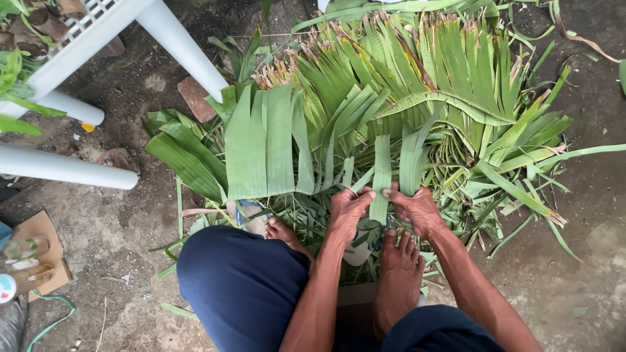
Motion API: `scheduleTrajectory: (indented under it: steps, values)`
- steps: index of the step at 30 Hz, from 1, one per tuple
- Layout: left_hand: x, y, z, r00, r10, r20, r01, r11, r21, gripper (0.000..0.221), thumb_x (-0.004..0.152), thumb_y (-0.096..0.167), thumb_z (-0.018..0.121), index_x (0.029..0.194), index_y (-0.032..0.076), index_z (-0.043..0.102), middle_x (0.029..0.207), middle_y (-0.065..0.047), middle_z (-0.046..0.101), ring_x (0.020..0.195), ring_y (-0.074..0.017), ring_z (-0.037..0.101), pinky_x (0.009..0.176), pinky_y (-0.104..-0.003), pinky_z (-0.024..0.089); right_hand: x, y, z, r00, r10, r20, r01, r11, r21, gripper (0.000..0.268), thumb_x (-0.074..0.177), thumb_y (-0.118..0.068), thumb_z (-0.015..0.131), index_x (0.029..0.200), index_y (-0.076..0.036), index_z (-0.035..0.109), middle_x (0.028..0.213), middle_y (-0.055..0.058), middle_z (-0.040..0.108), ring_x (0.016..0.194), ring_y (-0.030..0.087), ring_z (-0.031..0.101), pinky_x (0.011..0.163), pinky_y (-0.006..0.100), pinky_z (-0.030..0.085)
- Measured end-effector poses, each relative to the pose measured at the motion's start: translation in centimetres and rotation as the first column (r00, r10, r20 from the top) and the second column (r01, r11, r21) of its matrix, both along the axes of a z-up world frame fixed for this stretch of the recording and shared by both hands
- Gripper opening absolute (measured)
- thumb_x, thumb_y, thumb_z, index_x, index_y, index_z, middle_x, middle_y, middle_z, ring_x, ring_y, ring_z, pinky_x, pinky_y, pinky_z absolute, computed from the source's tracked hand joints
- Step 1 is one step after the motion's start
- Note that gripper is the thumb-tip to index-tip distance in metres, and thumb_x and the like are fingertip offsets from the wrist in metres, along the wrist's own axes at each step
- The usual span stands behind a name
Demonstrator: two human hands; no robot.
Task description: The person is stripping banana leaves into smaller sections and neatly stacking them on the ground.
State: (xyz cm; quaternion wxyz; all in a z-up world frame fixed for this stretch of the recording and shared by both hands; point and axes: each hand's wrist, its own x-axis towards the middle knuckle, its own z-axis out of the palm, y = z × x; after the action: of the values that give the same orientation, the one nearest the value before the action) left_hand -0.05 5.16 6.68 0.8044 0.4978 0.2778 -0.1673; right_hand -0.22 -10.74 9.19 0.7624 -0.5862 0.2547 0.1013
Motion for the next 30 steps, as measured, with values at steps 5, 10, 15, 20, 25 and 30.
scheduleTrajectory:
  steps: [5, 10, 15, 20, 25, 30]
  values:
    - [-0.3, -0.3, -0.4, 0.994, -0.103, -0.026, 0.105, 0.982, 0.158, 0.02, 0.075, 0.014, 0.084, 0.092, 0.005, 0.078, 0.063, 0.0, 0.058, 0.056, -0.0031, 0.051, 0.051, -0.018, 0.046, -0.2, 0.0, -0.6, 1.0, 0.001, -0.004, -0.001, 1.0, 0.014, 0.01, 0.081, 0.003, 0.076, 0.08, 0.002, 0.066, 0.047, 0.002, 0.046, 0.03, 0.002, 0.034, 0.026, 0.018, 0.03]
    - [-0.3, -0.3, -0.9, 0.991, -0.134, -0.028, 0.137, 0.97, 0.199, 0.022, 0.073, 0.015, 0.084, 0.092, 0.005, 0.079, 0.063, -0.001, 0.059, 0.057, -0.0052, 0.054, 0.053, -0.021, 0.05, -0.5, -0.1, -1.2, 1.0, 0.022, -0.001, -0.022, 1.0, -0.002, 0.012, 0.081, 0.005, 0.074, 0.074, 0.002, 0.064, 0.042, 0.003, 0.043, 0.027, 0.003, 0.032, 0.026, 0.019, 0.029]
    - [-0.3, -0.3, -0.6, 0.989, -0.145, -0.027, 0.147, 0.963, 0.224, 0.02, 0.073, 0.015, 0.082, 0.09, 0.005, 0.079, 0.061, -0.002, 0.058, 0.054, -0.006, 0.053, 0.051, -0.021, 0.047, -0.5, -0.2, -1.4, 0.999, 0.042, -0.003, -0.042, 0.999, -0.033, 0.015, 0.078, 0.006, 0.073, 0.069, 0.001, 0.062, 0.04, 0.005, 0.041, 0.026, 0.005, 0.033, 0.027, 0.021, 0.029]
    - [-0.4, -0.4, -0.6, 0.99, -0.143, -0.013, 0.142, 0.959, 0.244, 0.02, 0.074, 0.014, 0.081, 0.09, 0.003, 0.079, 0.059, 0.0, 0.057, 0.055, -0.0031, 0.051, 0.05, -0.019, 0.043, -0.6, -0.4, -2.2, 1.0, 0.028, -0.001, -0.028, 0.995, -0.096, 0.014, 0.076, 0.006, 0.07, 0.065, 0.001, 0.062, 0.039, 0.007, 0.041, 0.026, 0.006, 0.034, 0.026, 0.023, 0.029]
    - [-0.6, -0.5, -1.1, 0.984, -0.175, 0.004, 0.167, 0.944, 0.285, 0.019, 0.074, 0.017, 0.081, 0.089, 0.006, 0.08, 0.059, -0.001, 0.059, 0.055, -0.0033, 0.048, 0.049, -0.02, 0.04, -0.7, 0.1, -1.8, 1.0, -0.013, -0.027, 0.008, 0.989, -0.146, 0.014, 0.074, 0.003, 0.071, 0.063, -0.001, 0.063, 0.038, 0.007, 0.043, 0.026, 0.007, 0.036, 0.026, 0.025, 0.031]
    - [-0.7, -0.3, -0.8, 0.981, -0.194, 0.027, 0.177, 0.936, 0.305, 0.018, 0.077, 0.017, 0.079, 0.091, 0.005, 0.08, 0.058, -0.002, 0.059, 0.055, -0.005, 0.048, 0.048, -0.023, 0.039, -0.7, 0.4, -1.3, 0.999, -0.031, -0.037, 0.025, 0.985, -0.169, 0.015, 0.073, 0.002, 0.073, 0.062, -0.001, 0.063, 0.04, 0.007, 0.043, 0.026, 0.008, 0.037, 0.026, 0.026, 0.032]
